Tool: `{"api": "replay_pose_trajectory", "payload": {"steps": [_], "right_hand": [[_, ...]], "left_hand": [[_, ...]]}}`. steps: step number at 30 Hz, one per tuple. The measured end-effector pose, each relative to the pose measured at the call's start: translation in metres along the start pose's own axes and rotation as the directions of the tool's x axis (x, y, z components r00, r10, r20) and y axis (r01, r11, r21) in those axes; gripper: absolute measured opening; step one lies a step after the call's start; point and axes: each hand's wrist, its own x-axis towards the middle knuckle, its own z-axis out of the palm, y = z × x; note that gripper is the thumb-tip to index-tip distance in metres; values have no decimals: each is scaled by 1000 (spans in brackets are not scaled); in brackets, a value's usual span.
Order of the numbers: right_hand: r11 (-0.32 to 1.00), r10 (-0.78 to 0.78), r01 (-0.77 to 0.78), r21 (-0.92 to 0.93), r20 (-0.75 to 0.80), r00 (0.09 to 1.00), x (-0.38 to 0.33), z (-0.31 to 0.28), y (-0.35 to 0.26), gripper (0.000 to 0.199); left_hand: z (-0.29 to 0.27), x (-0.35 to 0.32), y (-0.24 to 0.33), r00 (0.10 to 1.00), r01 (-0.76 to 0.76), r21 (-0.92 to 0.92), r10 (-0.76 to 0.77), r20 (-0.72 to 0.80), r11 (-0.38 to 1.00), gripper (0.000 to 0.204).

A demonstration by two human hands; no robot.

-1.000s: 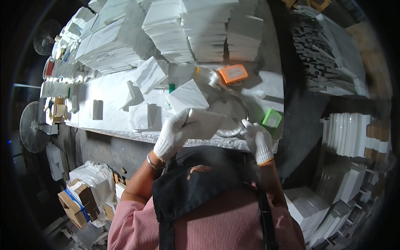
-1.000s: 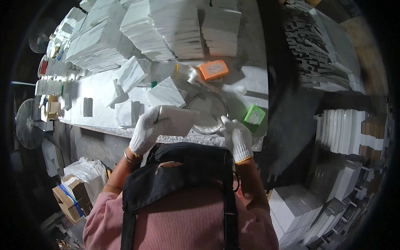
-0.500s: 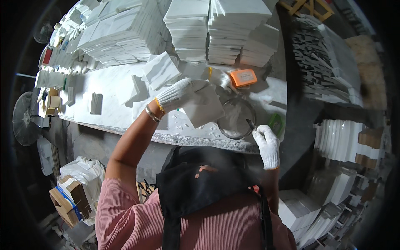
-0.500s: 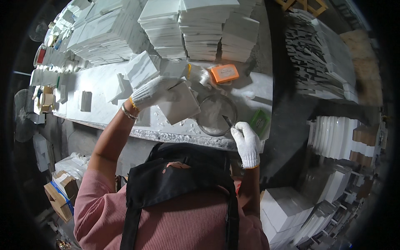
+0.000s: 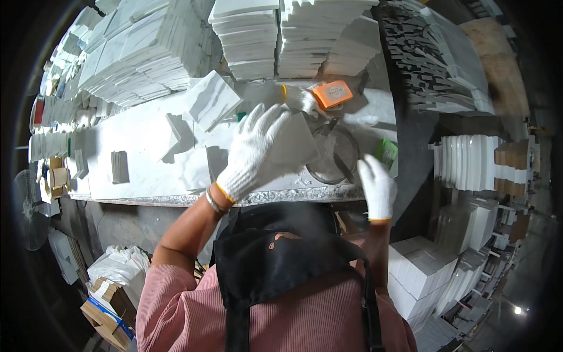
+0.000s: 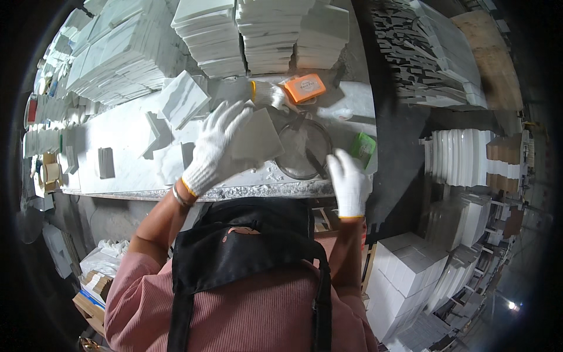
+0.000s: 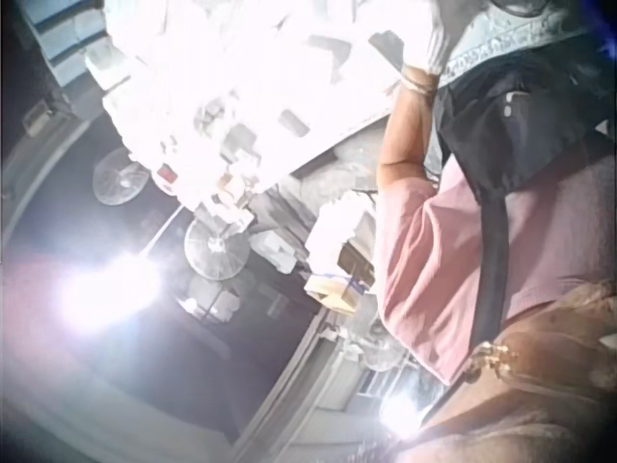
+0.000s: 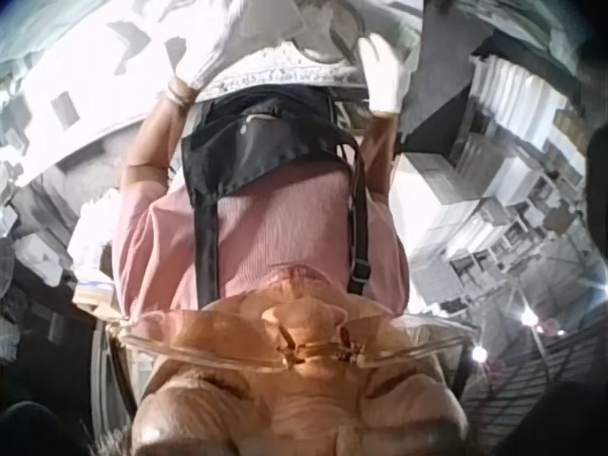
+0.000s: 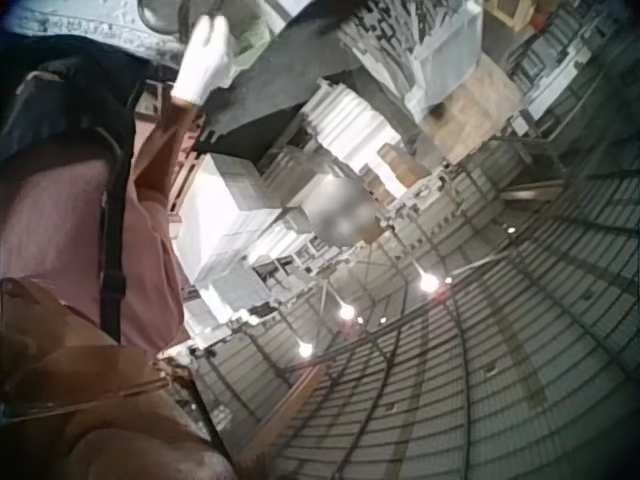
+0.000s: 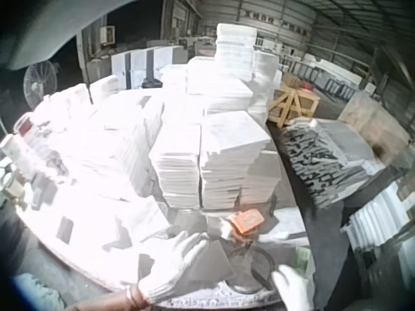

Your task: The person picks white rectangular tiles from a stack, rubs their edges with a green sanding block, and places them back on the table. The person repeats this process for multiple tiles.

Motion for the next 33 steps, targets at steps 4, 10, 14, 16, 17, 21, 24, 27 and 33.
{"api": "replay_pose_trajectory", "payload": {"steps": [4,10,14,16,17,21,24,27,33], "right_hand": [[965,192,-198,-170,-53,980,18,-16,34,51],[911,266,-240,-336,31,964,46,15,67,75],[992,112,-112,51,-2,994,43,8,81,65],[851,79,-98,516,58,995,37,-6,60,58],[762,72,-151,630,149,986,34,-21,25,64],[402,-34,-385,831,433,901,18,-4,-23,70],[589,-294,-31,808,250,923,21,31,-58,73],[622,-223,-89,778,285,932,37,44,-75,63],[666,-314,13,746,264,912,10,24,-75,65]], "left_hand": [[7,-24,3,988,55,71,-65,142,996,113],[9,-13,-13,992,-31,-24,34,122,999,109],[7,-14,-21,990,-50,-68,59,127,996,112],[9,-17,-21,992,-35,-2,35,121,999,112],[14,-19,-24,994,-30,47,25,105,998,109],[25,-13,-21,997,-44,146,33,73,988,103],[25,-11,-17,999,-45,100,42,31,994,102],[24,-10,-15,999,-38,73,38,2,997,102],[9,-12,-16,998,-54,-90,52,-24,994,103]]}}
